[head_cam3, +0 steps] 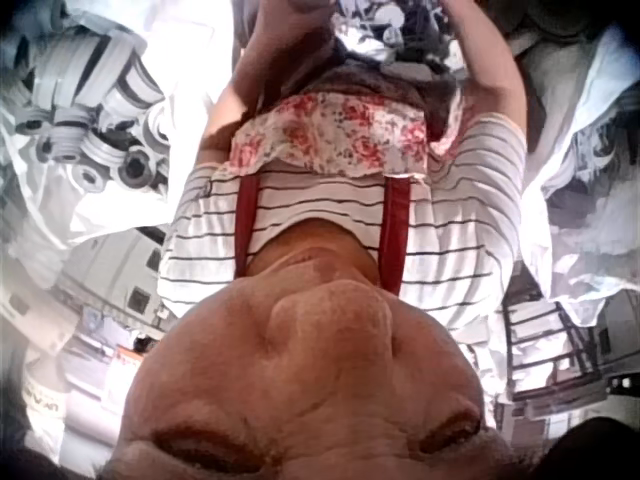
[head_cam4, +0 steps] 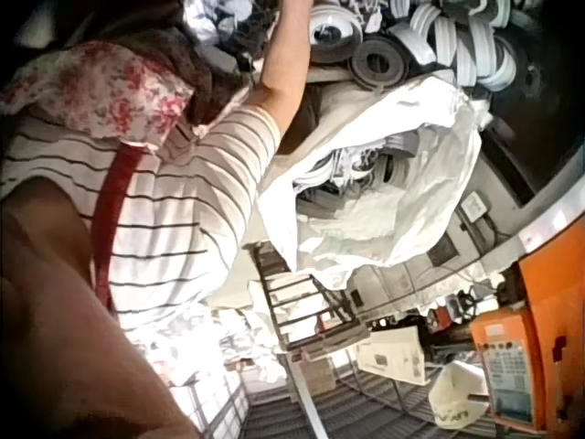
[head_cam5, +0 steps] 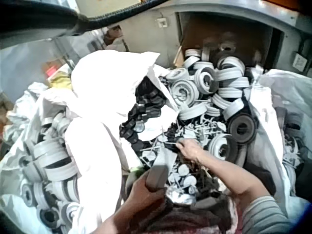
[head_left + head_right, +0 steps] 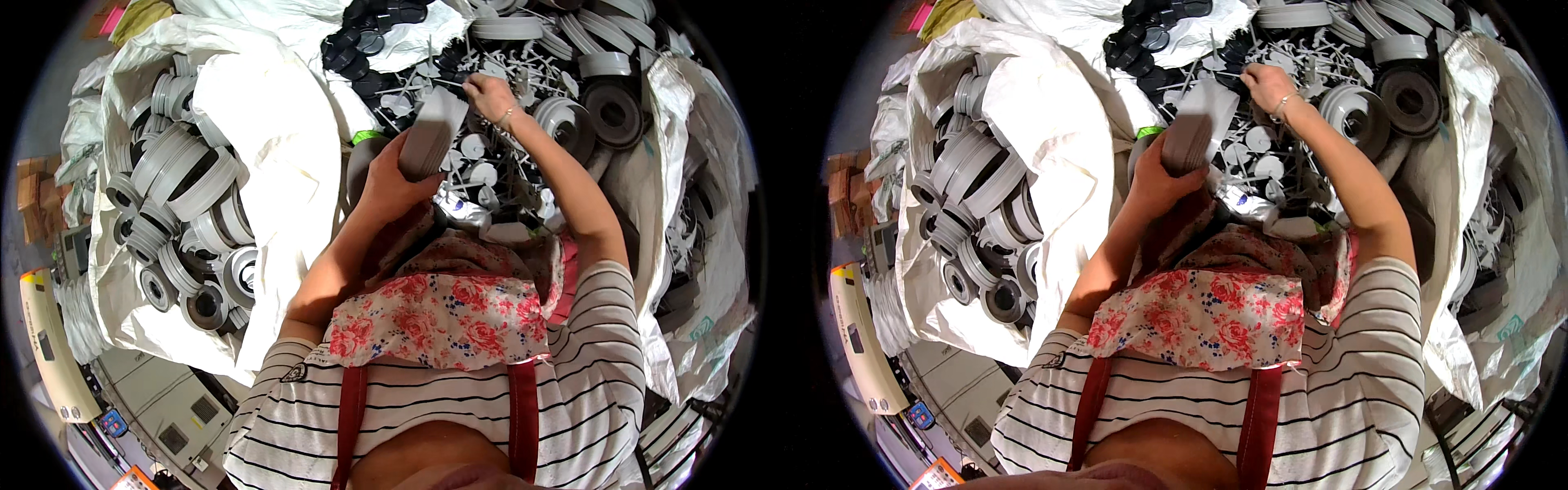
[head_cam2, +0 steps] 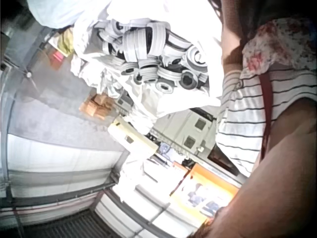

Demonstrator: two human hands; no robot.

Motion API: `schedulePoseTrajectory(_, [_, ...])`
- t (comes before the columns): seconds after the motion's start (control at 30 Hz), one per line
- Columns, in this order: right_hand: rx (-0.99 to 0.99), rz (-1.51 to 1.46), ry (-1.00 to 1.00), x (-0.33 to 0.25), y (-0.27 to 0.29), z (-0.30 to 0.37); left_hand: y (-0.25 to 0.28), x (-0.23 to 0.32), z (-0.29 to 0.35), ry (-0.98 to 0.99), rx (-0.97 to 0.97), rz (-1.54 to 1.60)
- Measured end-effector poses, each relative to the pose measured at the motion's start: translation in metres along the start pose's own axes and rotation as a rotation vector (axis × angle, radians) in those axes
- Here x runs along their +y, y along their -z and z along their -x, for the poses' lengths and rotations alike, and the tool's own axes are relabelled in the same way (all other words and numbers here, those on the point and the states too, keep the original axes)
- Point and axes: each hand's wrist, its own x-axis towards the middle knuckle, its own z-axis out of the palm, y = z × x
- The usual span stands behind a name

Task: The person repeatedly picks up white circular plastic components and black circular inserts from large white sacks. They insert the black pieces into the white components by hand, then place the assembled units into a separate sack. The process is continuous and repetitive throughout the clip.

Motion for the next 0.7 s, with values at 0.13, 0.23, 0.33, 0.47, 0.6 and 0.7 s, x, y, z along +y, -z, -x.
schedulePoseTrajectory(0.13, [-0.154,0.199,-0.013,0.017,-0.057,-0.055,0.017,-0.014,-0.005,0.157,0.097,0.376])
schedulePoseTrajectory(0.23, [-0.248,0.196,-0.199,0.014,-0.084,-0.066,0.033,-0.007,-0.005,0.218,0.142,0.663])
schedulePoseTrajectory(0.33, [-0.492,0.338,-0.071,0.050,-0.093,-0.067,0.034,-0.007,-0.014,0.250,0.130,0.832])
schedulePoseTrajectory(0.47, [-0.573,0.457,-0.125,-0.008,-0.052,-0.031,0.026,-0.011,-0.013,0.209,0.156,0.872])
schedulePoseTrajectory(0.6, [-0.044,0.083,-0.099,-0.051,-0.008,0.016,0.021,-0.007,-0.011,0.170,0.174,0.891])
schedulePoseTrajectory(0.7, [0.218,-0.161,0.126,-0.094,0.013,0.052,0.014,-0.008,-0.011,0.316,0.115,1.080])
